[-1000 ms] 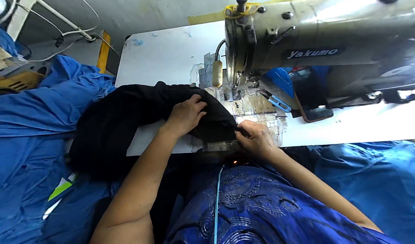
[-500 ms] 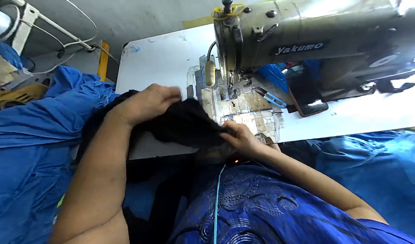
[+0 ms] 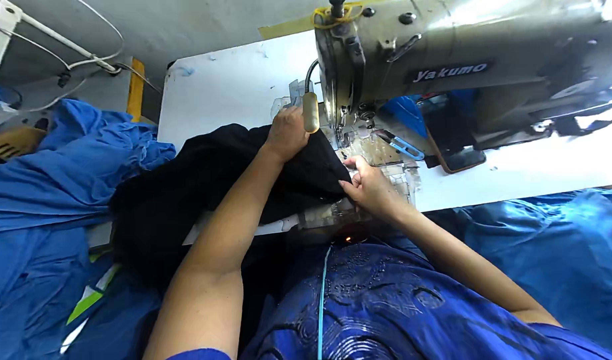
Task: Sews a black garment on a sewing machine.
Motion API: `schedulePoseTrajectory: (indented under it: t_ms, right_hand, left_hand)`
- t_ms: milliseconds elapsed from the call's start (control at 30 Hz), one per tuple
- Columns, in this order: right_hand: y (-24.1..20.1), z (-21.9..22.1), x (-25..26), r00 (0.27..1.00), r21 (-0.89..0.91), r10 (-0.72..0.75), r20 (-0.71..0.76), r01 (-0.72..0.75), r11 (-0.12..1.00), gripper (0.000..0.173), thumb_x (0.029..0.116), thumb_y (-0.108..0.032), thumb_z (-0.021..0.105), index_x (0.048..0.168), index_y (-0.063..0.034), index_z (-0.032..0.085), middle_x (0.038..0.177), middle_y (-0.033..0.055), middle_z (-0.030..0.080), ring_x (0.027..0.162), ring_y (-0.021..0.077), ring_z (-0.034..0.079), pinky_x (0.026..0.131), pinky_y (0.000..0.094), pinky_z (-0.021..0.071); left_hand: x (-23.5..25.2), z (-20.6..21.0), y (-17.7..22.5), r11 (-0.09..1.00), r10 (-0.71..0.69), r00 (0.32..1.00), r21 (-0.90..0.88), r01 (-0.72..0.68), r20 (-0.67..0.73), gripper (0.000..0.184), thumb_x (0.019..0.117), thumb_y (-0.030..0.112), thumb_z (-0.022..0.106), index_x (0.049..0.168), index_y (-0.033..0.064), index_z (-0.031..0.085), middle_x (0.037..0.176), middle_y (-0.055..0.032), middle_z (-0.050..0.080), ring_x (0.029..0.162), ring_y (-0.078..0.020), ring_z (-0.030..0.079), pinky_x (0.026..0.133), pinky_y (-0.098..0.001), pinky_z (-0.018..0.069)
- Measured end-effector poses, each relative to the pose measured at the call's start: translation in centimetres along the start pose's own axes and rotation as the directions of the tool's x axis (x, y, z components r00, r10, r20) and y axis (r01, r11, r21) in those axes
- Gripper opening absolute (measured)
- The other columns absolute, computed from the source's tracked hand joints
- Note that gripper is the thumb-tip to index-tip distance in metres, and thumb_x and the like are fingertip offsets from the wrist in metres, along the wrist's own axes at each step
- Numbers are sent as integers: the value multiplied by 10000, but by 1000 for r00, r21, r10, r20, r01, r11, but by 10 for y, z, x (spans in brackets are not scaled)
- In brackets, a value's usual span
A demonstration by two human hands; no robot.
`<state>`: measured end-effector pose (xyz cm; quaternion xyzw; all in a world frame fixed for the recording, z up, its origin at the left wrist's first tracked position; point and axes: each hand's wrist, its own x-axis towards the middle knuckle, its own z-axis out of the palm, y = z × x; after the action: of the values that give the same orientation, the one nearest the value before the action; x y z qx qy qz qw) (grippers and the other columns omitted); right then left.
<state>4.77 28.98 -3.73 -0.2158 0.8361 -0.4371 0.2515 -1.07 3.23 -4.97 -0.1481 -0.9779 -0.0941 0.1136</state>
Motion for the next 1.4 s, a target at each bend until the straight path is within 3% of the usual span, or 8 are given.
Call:
schedulePoseTrajectory:
  t_ms: [233,367,533,867,1033,1133,1267,1400]
  right_hand:
    - [7,0,2,999,109,-42,-18,44,993,445,1010,-101,610,1407,5,441,571,33,537,432,112,583,468,288,563]
    - [6,-2,3,1000,119,-15,22,12,993,402,1056,-113,536,1422,-1,415,599,62,581,442,130,614,464,302,577]
    - [1,0,2,1000,43,25,-5,-25,999,445,1044,-139,559,1450,-31,413,620,81,572,451,161,605,471,332,569]
    - [6,-14,14,996,-90,10,84,-2,996,460,1025,-174,608,1434,-15,468,692,110,594,557,227,607,603,430,564]
    - [4,-21,13,994,-171,20,103,-2,985,428,1045,-206,599,1435,-60,499,709,112,597,571,242,615,610,440,565]
    - [14,-26,10,985,-263,-169,15,167,950,349,1031,-191,608,1336,-21,594,733,113,612,627,264,600,645,473,527]
    - [49,-25,12,729,-188,-682,-66,662,726,240,928,-102,640,1121,8,732,1066,152,707,842,203,682,740,353,577]
    - [52,-25,15,708,-198,-703,67,700,686,240,925,-121,662,1123,-19,750,1166,142,724,1064,251,704,903,436,569]
  left_hand:
    - [-43,-46,53,966,74,993,-242,-94,-89,178,991,38,568,1045,-25,725,1088,-193,723,1069,-344,693,961,-502,533]
    - [-54,-14,60,968,126,986,-231,-98,107,413,954,32,493,1330,25,664,1429,-127,614,1264,-371,581,980,-560,468]
    - [-62,-13,71,988,97,993,-129,-88,63,430,965,-4,447,1344,12,651,1480,-127,580,1314,-383,562,968,-573,457]
    - [-87,5,91,987,98,992,-134,-87,78,552,1080,378,365,1515,64,490,1582,-106,476,1489,-346,398,1171,-598,318]
    - [-108,-7,100,948,173,971,-239,-209,-162,280,967,241,641,1062,-2,743,1315,-190,667,1317,-366,577,1153,-507,411]
    - [-120,-6,103,935,120,983,-318,-158,-136,215,941,88,636,1072,-49,736,1283,-217,671,1289,-350,602,1136,-434,449]
    - [-113,-5,105,929,50,989,-357,-98,-141,188,953,103,670,1059,-25,757,1204,-185,711,1209,-323,650,1074,-420,493]
    - [-101,-7,103,923,9,994,-380,-51,-112,161,954,117,670,1025,25,782,1118,-128,734,1089,-285,667,978,-415,515]
